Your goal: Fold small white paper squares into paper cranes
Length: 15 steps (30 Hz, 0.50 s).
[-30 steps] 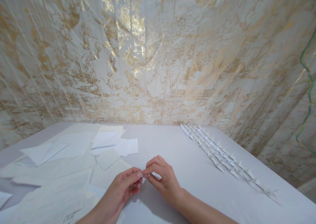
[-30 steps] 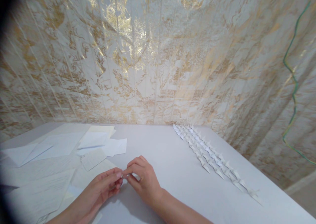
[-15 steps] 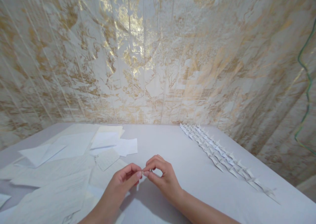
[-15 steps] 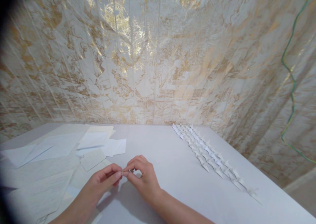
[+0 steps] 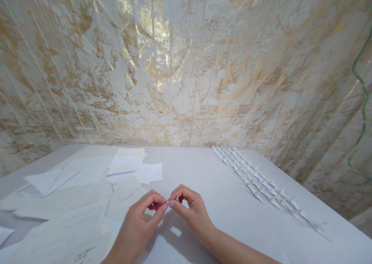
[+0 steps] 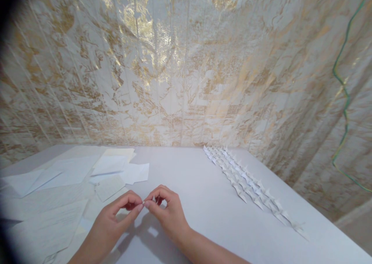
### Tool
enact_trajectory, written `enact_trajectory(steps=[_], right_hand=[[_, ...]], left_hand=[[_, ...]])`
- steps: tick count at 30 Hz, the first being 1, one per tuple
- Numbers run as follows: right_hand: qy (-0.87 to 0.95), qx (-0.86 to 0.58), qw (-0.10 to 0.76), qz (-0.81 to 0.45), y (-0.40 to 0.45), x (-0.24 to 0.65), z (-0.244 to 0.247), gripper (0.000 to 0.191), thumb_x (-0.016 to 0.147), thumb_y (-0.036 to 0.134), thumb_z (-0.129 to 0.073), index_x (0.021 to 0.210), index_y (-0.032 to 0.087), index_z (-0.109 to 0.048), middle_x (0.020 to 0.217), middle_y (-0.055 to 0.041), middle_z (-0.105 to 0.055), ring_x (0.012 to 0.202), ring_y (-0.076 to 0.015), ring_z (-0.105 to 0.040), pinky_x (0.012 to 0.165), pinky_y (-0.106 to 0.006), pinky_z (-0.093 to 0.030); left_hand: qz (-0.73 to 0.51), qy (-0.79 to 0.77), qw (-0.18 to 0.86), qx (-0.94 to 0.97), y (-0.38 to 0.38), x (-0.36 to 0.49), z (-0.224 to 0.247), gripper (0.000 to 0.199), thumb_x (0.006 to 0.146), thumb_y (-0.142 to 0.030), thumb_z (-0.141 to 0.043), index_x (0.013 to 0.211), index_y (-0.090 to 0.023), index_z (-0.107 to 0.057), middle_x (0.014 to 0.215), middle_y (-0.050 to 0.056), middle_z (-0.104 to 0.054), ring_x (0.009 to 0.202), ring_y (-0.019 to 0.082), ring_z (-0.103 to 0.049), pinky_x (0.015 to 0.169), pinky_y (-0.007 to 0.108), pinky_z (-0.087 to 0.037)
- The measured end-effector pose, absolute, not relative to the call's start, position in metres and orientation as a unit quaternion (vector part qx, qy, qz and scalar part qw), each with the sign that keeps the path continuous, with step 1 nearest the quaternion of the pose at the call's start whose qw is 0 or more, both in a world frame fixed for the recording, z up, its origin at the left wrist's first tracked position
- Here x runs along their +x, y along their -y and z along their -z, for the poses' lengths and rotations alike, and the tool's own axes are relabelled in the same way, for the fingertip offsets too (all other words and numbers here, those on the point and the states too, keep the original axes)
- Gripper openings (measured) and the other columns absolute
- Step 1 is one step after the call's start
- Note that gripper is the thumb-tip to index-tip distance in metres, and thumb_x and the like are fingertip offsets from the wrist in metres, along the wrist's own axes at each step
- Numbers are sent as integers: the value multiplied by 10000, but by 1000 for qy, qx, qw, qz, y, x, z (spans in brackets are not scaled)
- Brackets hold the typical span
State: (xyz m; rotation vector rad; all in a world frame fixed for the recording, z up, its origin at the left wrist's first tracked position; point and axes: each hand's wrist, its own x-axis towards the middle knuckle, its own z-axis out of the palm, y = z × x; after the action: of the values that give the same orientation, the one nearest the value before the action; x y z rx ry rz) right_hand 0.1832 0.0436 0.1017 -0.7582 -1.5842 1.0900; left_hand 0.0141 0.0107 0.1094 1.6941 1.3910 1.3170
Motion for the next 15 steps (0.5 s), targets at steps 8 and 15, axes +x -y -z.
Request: enact_trajectory(steps=[8, 15], right_hand=[[648, -331, 514, -455, -39, 180, -99, 290, 838, 426, -736, 682, 203, -637, 697, 2, -569, 701, -173, -480, 696, -324, -387], [556, -313, 491, -593, -44, 173, -91, 397, 747, 563, -805, 711, 190, -673, 636, 13, -564, 626, -146, -459, 645, -304, -376]], left_hand=[[-488, -518, 298, 636, -6, 20, -107, 200, 852, -346, -636, 676, -253, -619, 680, -17, -591, 710, 204, -557, 710, 290, -416], [-471, -526, 401, 584, -7, 24, -106, 281, 817, -466, -654, 670, -227, -635, 651, -13, -589, 674, 193, -526, 671, 290, -391]])
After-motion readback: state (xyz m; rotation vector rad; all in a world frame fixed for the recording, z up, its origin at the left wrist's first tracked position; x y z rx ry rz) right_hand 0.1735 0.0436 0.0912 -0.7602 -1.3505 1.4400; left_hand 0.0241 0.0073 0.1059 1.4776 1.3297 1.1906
